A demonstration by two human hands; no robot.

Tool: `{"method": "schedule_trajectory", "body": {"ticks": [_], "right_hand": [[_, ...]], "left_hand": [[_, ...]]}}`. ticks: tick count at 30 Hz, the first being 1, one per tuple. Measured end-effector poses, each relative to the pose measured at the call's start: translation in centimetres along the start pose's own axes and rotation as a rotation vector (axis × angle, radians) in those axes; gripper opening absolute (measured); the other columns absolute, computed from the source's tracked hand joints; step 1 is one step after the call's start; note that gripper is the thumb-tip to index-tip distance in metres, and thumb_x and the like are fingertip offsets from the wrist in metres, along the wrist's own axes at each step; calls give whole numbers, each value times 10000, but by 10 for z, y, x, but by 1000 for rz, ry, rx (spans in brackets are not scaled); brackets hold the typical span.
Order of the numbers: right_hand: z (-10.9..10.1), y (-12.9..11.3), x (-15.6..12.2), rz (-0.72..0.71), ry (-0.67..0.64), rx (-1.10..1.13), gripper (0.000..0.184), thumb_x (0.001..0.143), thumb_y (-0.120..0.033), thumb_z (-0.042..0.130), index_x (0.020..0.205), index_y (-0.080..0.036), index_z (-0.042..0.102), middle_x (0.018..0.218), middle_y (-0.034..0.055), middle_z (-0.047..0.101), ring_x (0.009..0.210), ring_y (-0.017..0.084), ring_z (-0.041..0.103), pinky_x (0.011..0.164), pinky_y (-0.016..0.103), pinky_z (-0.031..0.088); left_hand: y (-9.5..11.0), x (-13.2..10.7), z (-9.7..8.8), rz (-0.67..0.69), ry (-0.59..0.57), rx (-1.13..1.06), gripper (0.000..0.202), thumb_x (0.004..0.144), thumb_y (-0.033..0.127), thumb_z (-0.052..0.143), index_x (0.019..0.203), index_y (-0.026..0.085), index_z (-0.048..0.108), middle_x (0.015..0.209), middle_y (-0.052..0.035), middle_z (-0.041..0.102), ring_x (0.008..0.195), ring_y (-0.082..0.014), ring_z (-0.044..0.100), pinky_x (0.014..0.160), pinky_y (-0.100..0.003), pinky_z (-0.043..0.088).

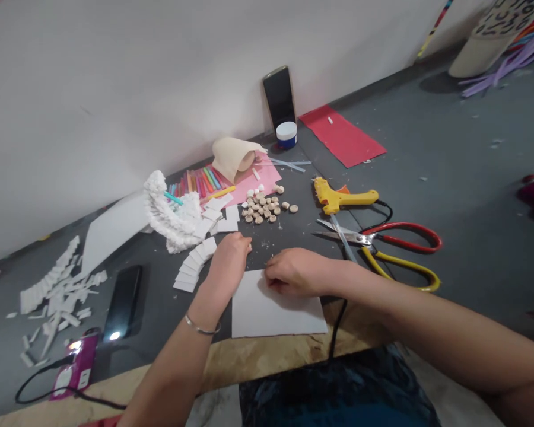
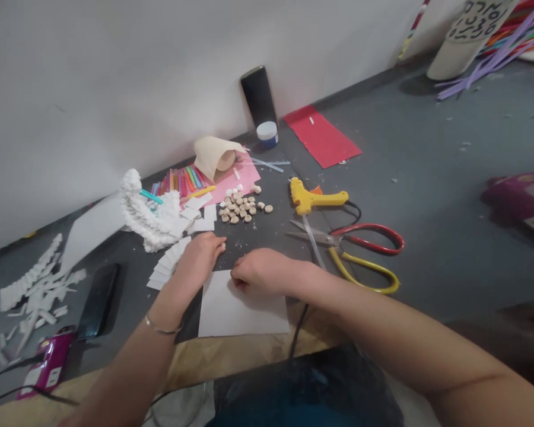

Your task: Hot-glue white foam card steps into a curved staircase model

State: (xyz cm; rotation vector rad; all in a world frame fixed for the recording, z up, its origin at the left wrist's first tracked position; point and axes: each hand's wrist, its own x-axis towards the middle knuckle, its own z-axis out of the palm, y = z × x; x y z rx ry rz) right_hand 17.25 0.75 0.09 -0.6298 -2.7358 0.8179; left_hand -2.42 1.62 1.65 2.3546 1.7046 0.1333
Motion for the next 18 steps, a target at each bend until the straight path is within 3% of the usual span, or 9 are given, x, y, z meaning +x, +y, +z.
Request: {"method": "schedule_trajectory", "body": {"ticks": [8,18], "right_hand": [[2,2,0,10,-2,-21,119,770,-148,560,744,-172,674,747,34,668,653,142,508,571,285,270],[0,1,1,26,-27,-39,137,794,-167,550,751,-164,680,762,44,676,668,144,518,582,282,268]], "left_hand": [[3,-10,5,53,23,212,291,933,96,400,1022,116,676,823,-98,582,785,-236,527,713,-339,383],[6,-10,7,16,21,280,293,968,138,387,1014,120,676,824,-75,595,804,-228,543,715,-335,402]]}}
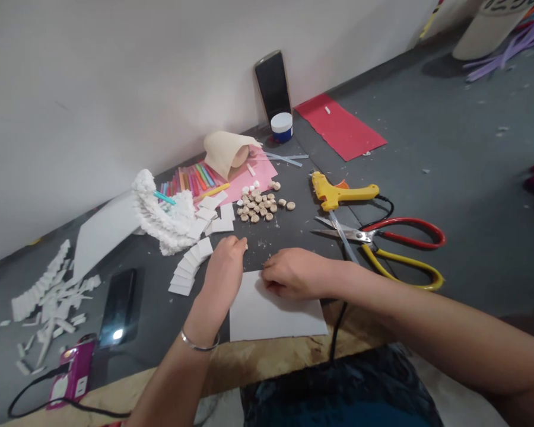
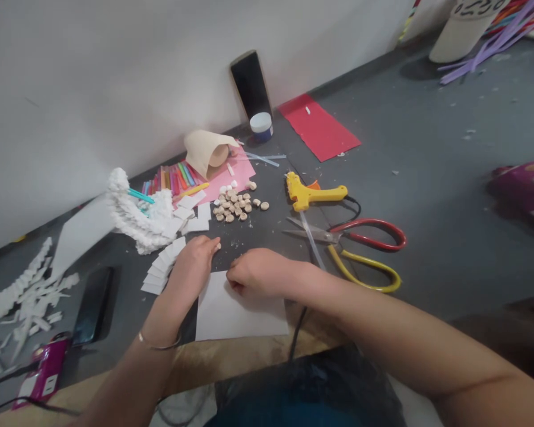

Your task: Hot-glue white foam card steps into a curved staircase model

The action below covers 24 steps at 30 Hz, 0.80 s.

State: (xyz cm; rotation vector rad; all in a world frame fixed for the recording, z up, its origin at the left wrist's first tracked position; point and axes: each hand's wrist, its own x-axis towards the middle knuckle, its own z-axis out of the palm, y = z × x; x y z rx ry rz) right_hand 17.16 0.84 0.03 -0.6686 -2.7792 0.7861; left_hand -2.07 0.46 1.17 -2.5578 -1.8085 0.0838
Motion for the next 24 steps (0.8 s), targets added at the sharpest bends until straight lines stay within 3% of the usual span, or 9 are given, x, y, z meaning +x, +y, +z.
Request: {"method": "schedule_trajectory", "body": {"ticks": [15,21,24], "right_hand": [[2,2,0,-9,35,19,168,833,-187,537,733,-158,668,748,48,675,641,134,496,594,279,273],[2,3,-1,-22,39,30,170,844,-190,531,752,-159,670,772,48,683,664,137,517,602,276,289],[2,3,-1,-24,34,34,161,837,-182,535,769,-156,679,786,56,689,680,143,533,612,273,304]], "left_hand": [[9,1,5,-30,73,101,288,946,94,395,1039,97,668,850,-104,623,845,-258,564,734,-359,455],[-9,8,-2,-118,171,-287,263,930,155,464,1065,141,689,989,-109,705,937,-232,642,826,-346,506],[-16,6,-13,-192,131,-474,221,893,181,541,1025,178,718,1046,-69,733,977,-211,664,879,-327,509]]}}
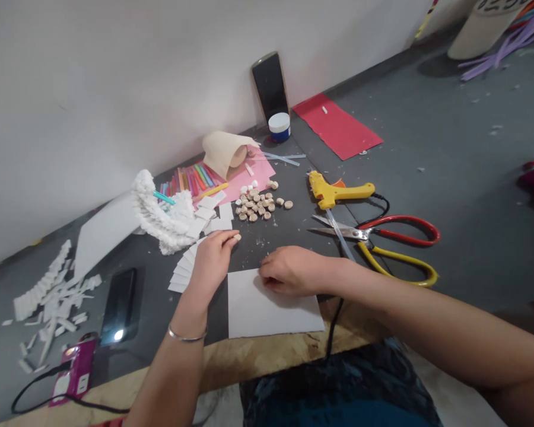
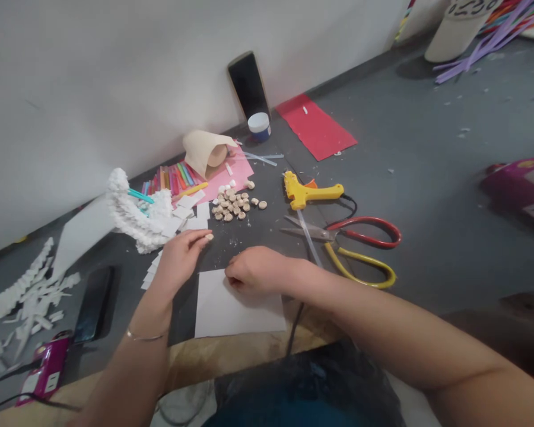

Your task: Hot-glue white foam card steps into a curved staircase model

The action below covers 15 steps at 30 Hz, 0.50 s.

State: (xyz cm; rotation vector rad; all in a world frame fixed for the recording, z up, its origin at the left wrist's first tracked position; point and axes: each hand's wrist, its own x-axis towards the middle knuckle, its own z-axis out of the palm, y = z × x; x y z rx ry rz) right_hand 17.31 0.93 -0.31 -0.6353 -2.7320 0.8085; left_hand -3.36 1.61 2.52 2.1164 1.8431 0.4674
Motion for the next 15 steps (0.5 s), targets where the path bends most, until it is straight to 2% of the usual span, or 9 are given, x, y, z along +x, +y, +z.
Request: {"method": "schedule_trajectory", "body": {"ticks": [3,7,10,15], "right_hand": [[0,-1,0,8,-10,2,153,825,-170,539,780,-155,684,797,58,692,686,146,542,613,273,310],[1,-1,0,7,12,5,155,827,-175,537,760,-161,676,779,47,683,672,139,529,604,268,301],[1,-1,0,4,21,0,159,828,-182,539,745,-163,674,761,46,678,657,138,515,596,269,289],[1,-1,0,13,11,-12,155,815,-173,541,745,-156,678,755,52,678,648,140,507,586,276,276]], "left_hand": [[0,-3,-4,-22,-77,-48,219,892,205,546,1012,198,728,1051,-51,739,969,-202,671,877,-326,517],[0,-6,4,15,-108,-3,233,909,197,520,1021,189,724,1009,-58,736,938,-202,672,857,-328,521],[1,-8,11,51,-89,90,235,916,170,514,1041,160,714,973,-77,723,915,-211,669,824,-321,518],[6,-10,22,161,-50,368,273,940,130,447,1056,123,693,891,-105,672,855,-239,632,774,-348,498]]}}
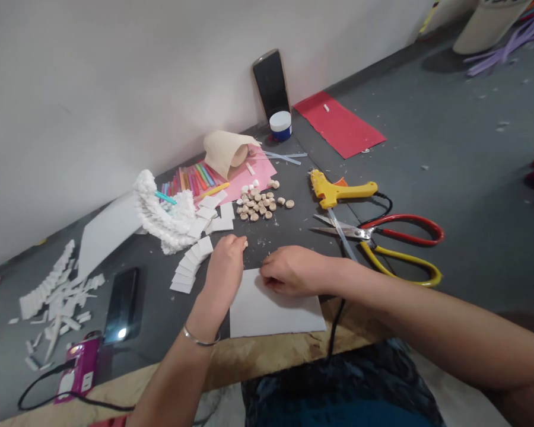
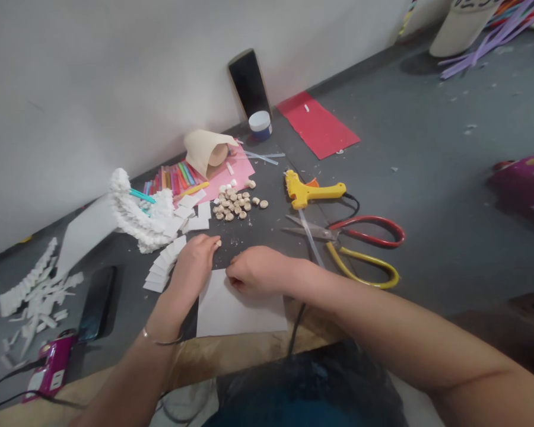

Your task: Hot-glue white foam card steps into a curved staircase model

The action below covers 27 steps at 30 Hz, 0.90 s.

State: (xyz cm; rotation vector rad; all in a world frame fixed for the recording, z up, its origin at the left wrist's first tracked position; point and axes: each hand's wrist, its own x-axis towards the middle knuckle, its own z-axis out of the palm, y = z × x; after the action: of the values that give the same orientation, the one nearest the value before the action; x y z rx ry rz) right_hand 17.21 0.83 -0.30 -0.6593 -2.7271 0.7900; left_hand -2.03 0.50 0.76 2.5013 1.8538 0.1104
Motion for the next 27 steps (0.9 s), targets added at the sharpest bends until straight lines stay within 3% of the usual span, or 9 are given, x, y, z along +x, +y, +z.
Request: {"method": "schedule_trajectory", "body": {"ticks": [3,9,18,27], "right_hand": [[1,0,0,0,15,-1,166,822,-182,536,739,-155,676,742,50,675,636,141,504,582,282,273],[1,1,-1,-7,14,4,166,831,-191,529,756,-160,675,767,55,687,670,149,529,599,281,291],[-2,-1,0,5,-8,7,169,836,-190,535,765,-157,684,775,58,689,656,141,518,588,275,275],[-2,-1,0,-5,-4,0,174,838,-175,529,752,-151,679,756,48,678,643,135,495,576,275,262]], "left_hand": [[1,1,3,31,16,65,287,952,133,416,1049,114,685,867,-107,650,847,-249,611,762,-360,487],[-6,-1,-4,7,81,-24,268,939,128,435,1080,134,663,906,-104,661,866,-239,616,756,-348,485],[6,-5,-3,62,-27,174,273,941,92,412,997,123,678,873,-103,625,859,-251,571,750,-359,470],[-2,-4,4,79,38,118,257,947,107,419,1045,125,657,890,-98,633,856,-237,569,758,-343,461]]}}
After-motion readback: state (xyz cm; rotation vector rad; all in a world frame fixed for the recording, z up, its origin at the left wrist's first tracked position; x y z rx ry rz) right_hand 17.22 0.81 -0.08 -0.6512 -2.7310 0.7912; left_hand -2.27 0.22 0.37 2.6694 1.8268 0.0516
